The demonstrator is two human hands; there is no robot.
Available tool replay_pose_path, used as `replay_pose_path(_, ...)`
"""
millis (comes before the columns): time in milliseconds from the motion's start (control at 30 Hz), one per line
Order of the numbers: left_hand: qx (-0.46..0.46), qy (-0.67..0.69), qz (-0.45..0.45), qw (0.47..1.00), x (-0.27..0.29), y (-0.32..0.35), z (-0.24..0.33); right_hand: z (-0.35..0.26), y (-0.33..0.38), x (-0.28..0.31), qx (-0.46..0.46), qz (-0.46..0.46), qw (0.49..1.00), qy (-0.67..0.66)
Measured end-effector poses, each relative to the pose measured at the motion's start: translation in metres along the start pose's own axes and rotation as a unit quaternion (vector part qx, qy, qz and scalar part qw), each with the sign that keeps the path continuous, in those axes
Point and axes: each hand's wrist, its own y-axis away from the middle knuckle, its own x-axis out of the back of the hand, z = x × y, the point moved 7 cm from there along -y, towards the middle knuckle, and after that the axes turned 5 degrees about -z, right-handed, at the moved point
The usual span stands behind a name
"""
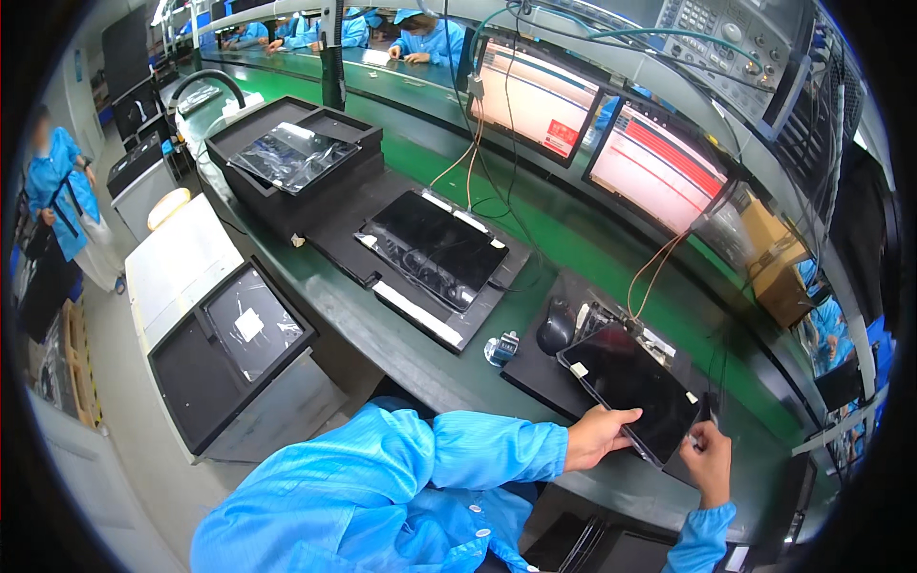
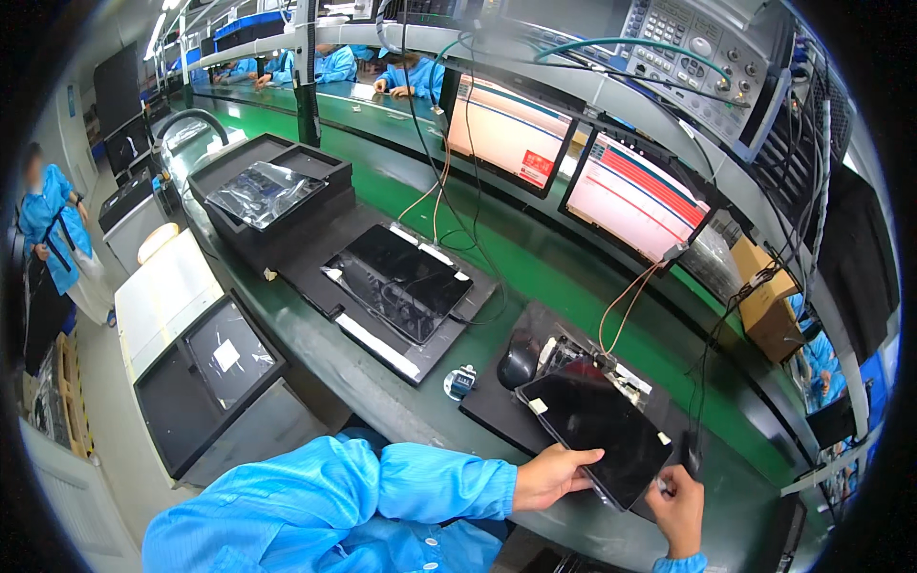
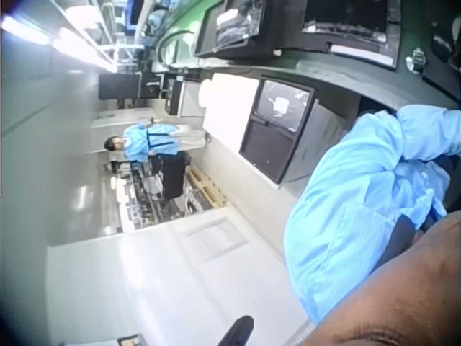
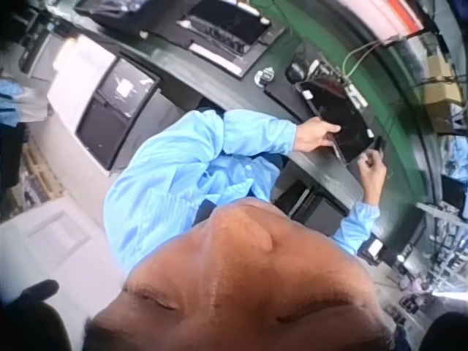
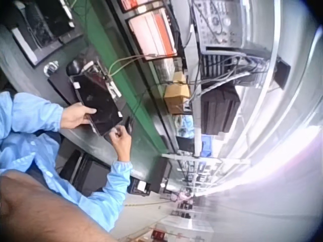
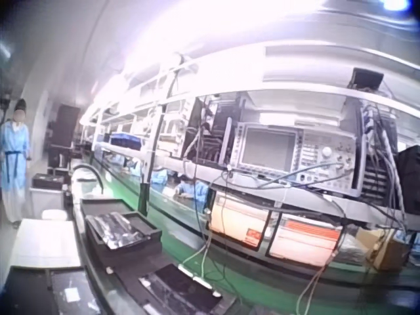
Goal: Handling and testing electronic tablets at a factory workstation.
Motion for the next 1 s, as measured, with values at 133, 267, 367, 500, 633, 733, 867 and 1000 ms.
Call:
replay_pose_path(133, -0.08, -0.149, 0.037, 0.985, -0.014, 0.061, 0.07, -0.004, 0.022, -0.007, -0.042, 0.028, 0.994, -0.099)
replay_pose_path(267, -0.181, -0.457, 0.145, 0.859, -0.006, 0.155, 0.224, -0.028, 0.033, -0.046, 0.052, 0.068, 0.996, 0.029)
replay_pose_path(367, -0.121, -0.646, 0.233, 0.717, -0.001, 0.246, 0.342, -0.039, 0.034, -0.077, 0.058, 0.044, 0.996, -0.052)
replay_pose_path(500, -0.209, -0.69, 0.275, 0.637, -0.005, 0.3, 0.452, -0.067, 0.033, -0.102, 0.095, 0.046, 0.992, -0.074)
replay_pose_path(633, -0.186, -0.694, 0.414, 0.559, 0.038, 0.336, 0.512, -0.085, 0.032, -0.112, 0.124, 0.064, 0.985, -0.1)
replay_pose_path(733, -0.184, -0.748, 0.489, 0.41, 0.055, 0.35, 0.534, -0.091, 0.033, -0.117, 0.127, 0.051, 0.985, -0.105)
replay_pose_path(867, -0.171, -0.814, 0.505, 0.23, 0.053, 0.339, 0.543, -0.094, 0.038, -0.118, 0.135, 0.047, 0.985, -0.099)
replay_pose_path(1000, -0.09, -0.819, 0.51, 0.247, 0.061, 0.33, 0.553, -0.095, 0.041, -0.115, 0.139, 0.059, 0.983, -0.101)
